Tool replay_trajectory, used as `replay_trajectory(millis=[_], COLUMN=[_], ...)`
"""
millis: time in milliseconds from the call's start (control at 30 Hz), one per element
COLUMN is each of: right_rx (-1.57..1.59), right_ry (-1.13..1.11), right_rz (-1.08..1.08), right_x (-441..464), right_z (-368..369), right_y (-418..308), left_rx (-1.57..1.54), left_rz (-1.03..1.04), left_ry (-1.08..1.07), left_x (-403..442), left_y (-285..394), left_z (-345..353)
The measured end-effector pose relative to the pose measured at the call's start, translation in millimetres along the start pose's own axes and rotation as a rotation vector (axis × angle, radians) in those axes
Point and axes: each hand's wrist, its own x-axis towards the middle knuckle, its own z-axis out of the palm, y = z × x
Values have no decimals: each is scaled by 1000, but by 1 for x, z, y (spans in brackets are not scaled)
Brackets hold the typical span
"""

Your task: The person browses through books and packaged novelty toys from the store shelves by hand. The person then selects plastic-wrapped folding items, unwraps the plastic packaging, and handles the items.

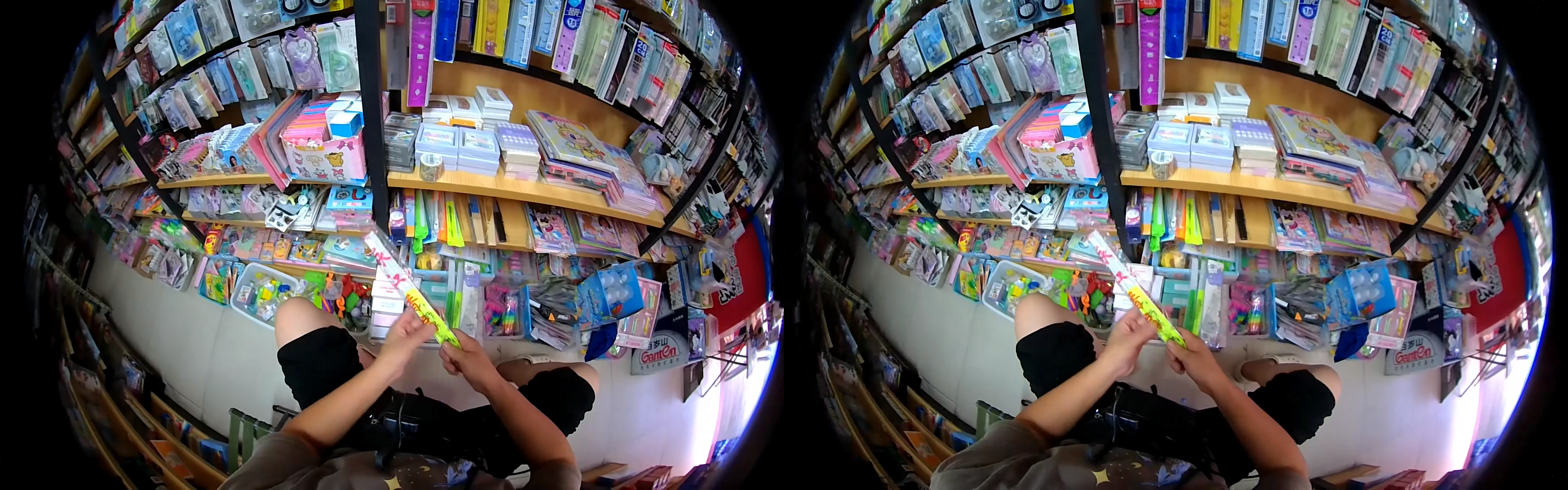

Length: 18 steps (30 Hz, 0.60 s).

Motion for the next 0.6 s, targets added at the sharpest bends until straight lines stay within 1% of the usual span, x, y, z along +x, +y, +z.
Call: replay_trajectory(millis=[67, 167, 200, 233, 300, 367, 467, 500, 533, 600], right_rx=[14, -87, -128, -168, -240, -306, -300, -303, -307, -341], right_ry=[-7, -40, -5, 32, 80, 92, 168, 182, 196, 189], right_rz=[9, 21, 21, 21, 24, 35, -23, -21, -20, -18], right_x=[-2, 1, 1, -1, -2, 2, 7, 9, 11, 12], right_z=[4, 9, 14, 19, 19, 9, 8, 8, 9, 7], right_y=[-3, 2, 2, 0, 4, 18, 24, 26, 27, 27], left_rx=[-180, -248, -270, -310, -293, -279, -222, -260, -197, -264], left_rz=[1, 15, 19, 19, 62, 92, -43, -57, -82, -64], left_ry=[44, 101, 118, 214, 255, 295, 269, 293, 319, 279], left_x=[15, 32, 37, 39, 42, 42, 28, 23, 14, 7], left_y=[21, 38, 42, 47, 47, 43, 24, 10, 6, -1], left_z=[-6, -17, -19, -17, -26, -30, -19, -8, 4, 4])
